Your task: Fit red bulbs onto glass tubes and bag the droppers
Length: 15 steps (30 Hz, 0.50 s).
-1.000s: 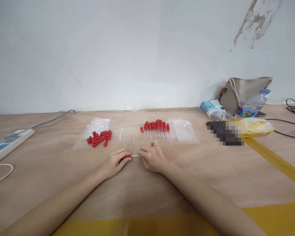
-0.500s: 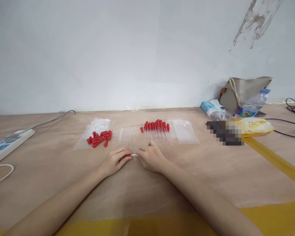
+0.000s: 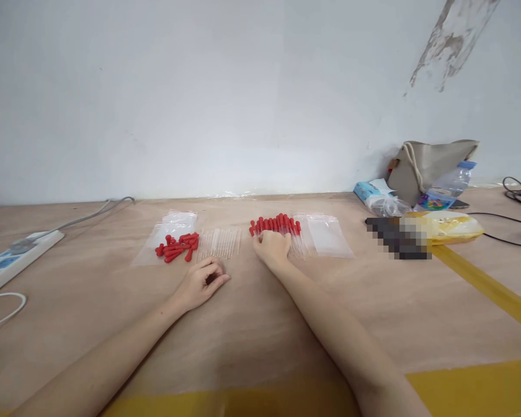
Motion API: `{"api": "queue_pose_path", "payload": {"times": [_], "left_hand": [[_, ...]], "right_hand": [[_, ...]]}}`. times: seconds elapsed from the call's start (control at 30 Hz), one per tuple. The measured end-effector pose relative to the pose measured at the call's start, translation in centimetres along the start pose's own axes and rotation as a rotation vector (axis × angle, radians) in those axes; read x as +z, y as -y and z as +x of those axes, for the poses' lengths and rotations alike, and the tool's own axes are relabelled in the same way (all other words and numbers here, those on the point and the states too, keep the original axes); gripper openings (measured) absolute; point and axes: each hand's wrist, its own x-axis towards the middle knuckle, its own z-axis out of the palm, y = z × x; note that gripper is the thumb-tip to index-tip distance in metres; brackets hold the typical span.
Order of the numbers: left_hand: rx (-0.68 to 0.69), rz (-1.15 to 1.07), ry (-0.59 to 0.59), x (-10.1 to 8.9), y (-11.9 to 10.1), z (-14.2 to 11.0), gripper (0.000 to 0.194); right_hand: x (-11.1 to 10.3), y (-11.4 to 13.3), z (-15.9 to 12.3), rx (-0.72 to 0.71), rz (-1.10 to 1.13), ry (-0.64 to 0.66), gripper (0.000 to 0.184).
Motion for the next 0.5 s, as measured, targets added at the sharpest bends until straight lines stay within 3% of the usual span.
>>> {"api": "queue_pose_path", "payload": {"times": [0.13, 0.33, 0.5], "left_hand": [[0.002, 0.032, 0.022, -0.1, -0.3, -0.1, 0.014], [0.021, 0.042, 0.052, -0.1, -0.2, 0.0, 0.011], [0.02, 0.045, 0.058, 0.0, -0.1, 0.1, 0.011]], "right_hand": [[1.4, 0.5, 0.9, 0.017, -0.075, 0.01, 0.033], [1.8, 0.4, 1.3, 0.056, -0.126, 0.052, 0.036], [2.0, 1.5, 0.3, -0.063, -0.089, 0.009, 0.032]]}}
